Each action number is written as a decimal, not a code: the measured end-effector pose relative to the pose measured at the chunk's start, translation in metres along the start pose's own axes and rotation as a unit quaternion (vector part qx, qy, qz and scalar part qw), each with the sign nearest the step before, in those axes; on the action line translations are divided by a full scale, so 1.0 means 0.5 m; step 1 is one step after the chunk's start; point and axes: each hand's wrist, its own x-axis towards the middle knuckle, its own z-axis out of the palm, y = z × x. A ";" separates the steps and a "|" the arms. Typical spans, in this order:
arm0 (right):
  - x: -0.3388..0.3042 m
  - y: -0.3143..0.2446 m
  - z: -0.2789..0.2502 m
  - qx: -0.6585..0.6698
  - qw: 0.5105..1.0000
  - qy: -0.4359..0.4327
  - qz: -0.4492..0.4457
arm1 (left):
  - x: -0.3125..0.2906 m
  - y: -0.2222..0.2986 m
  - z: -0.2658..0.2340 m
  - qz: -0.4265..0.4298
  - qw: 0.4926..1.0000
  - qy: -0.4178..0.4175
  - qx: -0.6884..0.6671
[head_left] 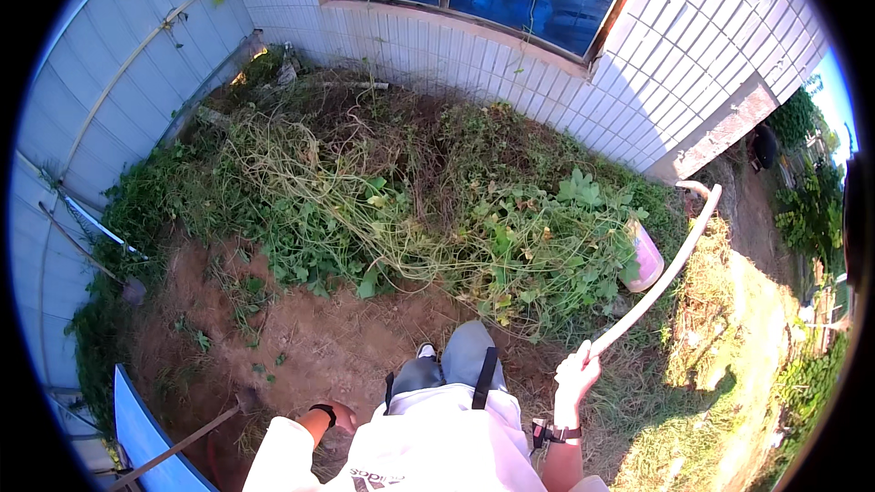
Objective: The person uses a scythe to cut down tall weeds and grass in a dirt-floor garden area next to a building.
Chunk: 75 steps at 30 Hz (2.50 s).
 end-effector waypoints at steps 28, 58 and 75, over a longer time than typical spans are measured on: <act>0.126 0.441 1.033 0.149 0.713 -0.277 0.626 | -0.117 0.350 -0.115 -0.095 0.887 0.257 -0.372; 0.007 -0.054 0.022 -0.058 0.881 0.379 -0.278 | 0.047 0.360 -0.557 0.185 0.955 0.116 -0.202; 0.784 0.462 1.151 0.048 0.895 -0.056 0.440 | -0.241 0.472 -0.396 -0.055 0.937 0.290 -0.189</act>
